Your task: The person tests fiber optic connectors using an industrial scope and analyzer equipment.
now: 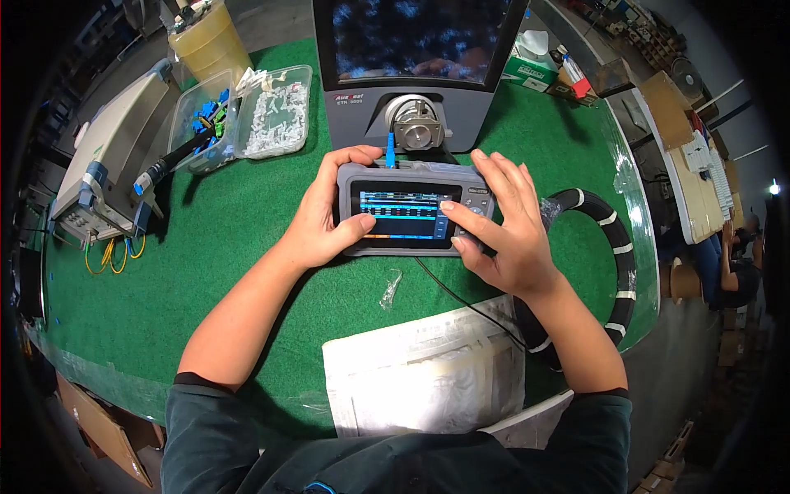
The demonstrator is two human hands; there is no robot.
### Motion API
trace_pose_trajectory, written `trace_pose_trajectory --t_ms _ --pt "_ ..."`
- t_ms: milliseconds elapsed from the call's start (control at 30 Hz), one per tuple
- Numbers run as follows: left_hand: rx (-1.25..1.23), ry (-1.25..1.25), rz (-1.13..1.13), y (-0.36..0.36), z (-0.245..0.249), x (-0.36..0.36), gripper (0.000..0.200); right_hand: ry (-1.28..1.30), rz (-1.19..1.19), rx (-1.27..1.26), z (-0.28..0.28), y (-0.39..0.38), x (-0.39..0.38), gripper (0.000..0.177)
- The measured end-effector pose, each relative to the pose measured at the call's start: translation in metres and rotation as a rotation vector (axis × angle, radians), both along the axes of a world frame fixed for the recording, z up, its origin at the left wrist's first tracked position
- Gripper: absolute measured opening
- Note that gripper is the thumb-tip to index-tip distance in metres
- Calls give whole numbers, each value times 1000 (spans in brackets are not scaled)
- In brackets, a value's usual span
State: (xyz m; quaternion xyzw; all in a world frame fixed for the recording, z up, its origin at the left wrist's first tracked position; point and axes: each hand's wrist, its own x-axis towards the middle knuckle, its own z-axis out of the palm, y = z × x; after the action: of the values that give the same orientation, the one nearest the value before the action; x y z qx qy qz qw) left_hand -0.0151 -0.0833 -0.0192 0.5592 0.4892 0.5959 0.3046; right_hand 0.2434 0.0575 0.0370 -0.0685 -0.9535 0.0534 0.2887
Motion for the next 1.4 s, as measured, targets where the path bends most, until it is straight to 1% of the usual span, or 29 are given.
trace_pose_trajectory --t_ms 167,233,333,500,633,700,933,1100,1300,1400 --pt "-1 9 34 2 0 3 70 28 4 -35 1 0 0 41" --pt "1 -37 50 2 1 7 68 29 6 -40 1 0 0 41" --pt "-4 -40 88 1 2 12 66 26 15 -34 1 -1 0 41" --pt "3 -43 133 2 3 20 63 -25 53 -2 1 -3 -2 47" --pt "20 -57 194 1 6 28 64 -64 73 33 1 -7 -4 46" --pt "21 -70 192 1 6 28 64 -103 54 80 1 -9 -6 47" --pt "9 -120 182 1 6 28 62 -115 23 93 -2 -9 -6 52" --pt "15 -94 188 1 7 28 61 -161 -1 104 1 -10 -7 55" --pt "18 -82 190 0 7 27 61 -82 37 51 -1 -7 -4 60" --pt "19 -55 198 1 6 27 61 -98 38 44 -1 -7 -4 59"
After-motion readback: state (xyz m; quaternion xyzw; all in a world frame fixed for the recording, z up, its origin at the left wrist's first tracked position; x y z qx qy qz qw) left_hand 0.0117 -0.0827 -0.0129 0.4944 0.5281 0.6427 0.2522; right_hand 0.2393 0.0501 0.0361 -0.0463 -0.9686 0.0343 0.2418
